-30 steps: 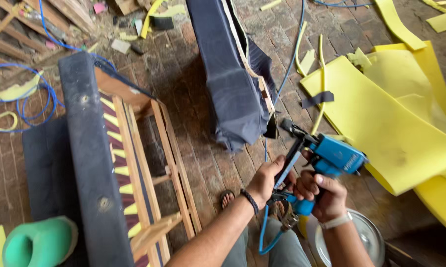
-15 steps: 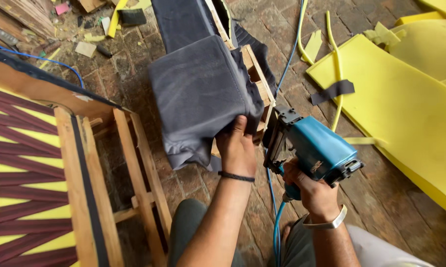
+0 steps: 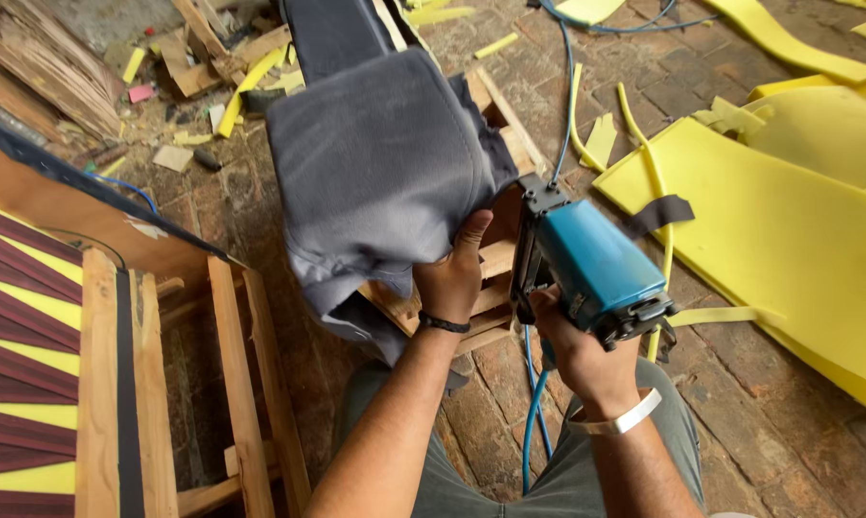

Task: The person staples dark fabric onto a wooden chair frame using a pneumatic staple gun. They pull and smooth the fabric, then secure it along the edges and corners of the frame.

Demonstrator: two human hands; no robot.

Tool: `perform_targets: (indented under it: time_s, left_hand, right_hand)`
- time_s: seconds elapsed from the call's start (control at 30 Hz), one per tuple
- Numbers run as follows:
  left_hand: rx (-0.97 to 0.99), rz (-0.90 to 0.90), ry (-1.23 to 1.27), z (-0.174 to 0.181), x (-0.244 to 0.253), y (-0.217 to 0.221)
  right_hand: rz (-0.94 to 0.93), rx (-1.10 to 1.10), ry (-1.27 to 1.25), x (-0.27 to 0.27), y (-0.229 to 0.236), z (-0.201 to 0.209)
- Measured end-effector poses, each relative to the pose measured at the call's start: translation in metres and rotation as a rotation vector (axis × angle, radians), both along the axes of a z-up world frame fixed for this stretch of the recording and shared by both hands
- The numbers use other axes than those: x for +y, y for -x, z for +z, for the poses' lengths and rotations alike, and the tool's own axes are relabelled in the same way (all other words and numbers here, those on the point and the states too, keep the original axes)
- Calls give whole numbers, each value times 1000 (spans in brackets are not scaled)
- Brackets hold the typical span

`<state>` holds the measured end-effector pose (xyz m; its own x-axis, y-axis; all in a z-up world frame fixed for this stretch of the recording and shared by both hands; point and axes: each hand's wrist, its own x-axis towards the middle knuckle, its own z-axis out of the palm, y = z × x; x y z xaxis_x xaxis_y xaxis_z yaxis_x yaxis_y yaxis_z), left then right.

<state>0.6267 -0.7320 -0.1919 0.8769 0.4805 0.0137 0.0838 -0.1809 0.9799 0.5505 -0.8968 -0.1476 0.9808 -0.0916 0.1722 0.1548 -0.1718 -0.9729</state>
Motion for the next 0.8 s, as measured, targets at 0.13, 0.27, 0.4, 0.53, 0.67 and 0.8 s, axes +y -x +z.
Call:
perform_targets:
  time_s: [0.13, 0.27, 0.4, 0.53, 0.67, 0.8]
  left_hand:
    - [-522, -134, -52, -1, 11, -16]
    - [-533, -160, 28, -17, 6, -20]
    - [-482, -195, 51, -25, 12, -23]
    - [-553, -233, 0, -31, 13, -30]
    - [-485, -212, -53, -46, 12, -38]
    - [-218, -237, 87, -42, 12, -26]
  right_hand:
    - [69, 50, -176, 6, 7, 10]
    - [25, -97, 10, 15, 11, 2]
    - [13, -44, 67, 16, 14, 4]
    - [105, -65, 62, 9, 17, 12]
    - [101, -108, 89, 21, 20, 10]
    - [102, -151, 34, 25, 18, 12]
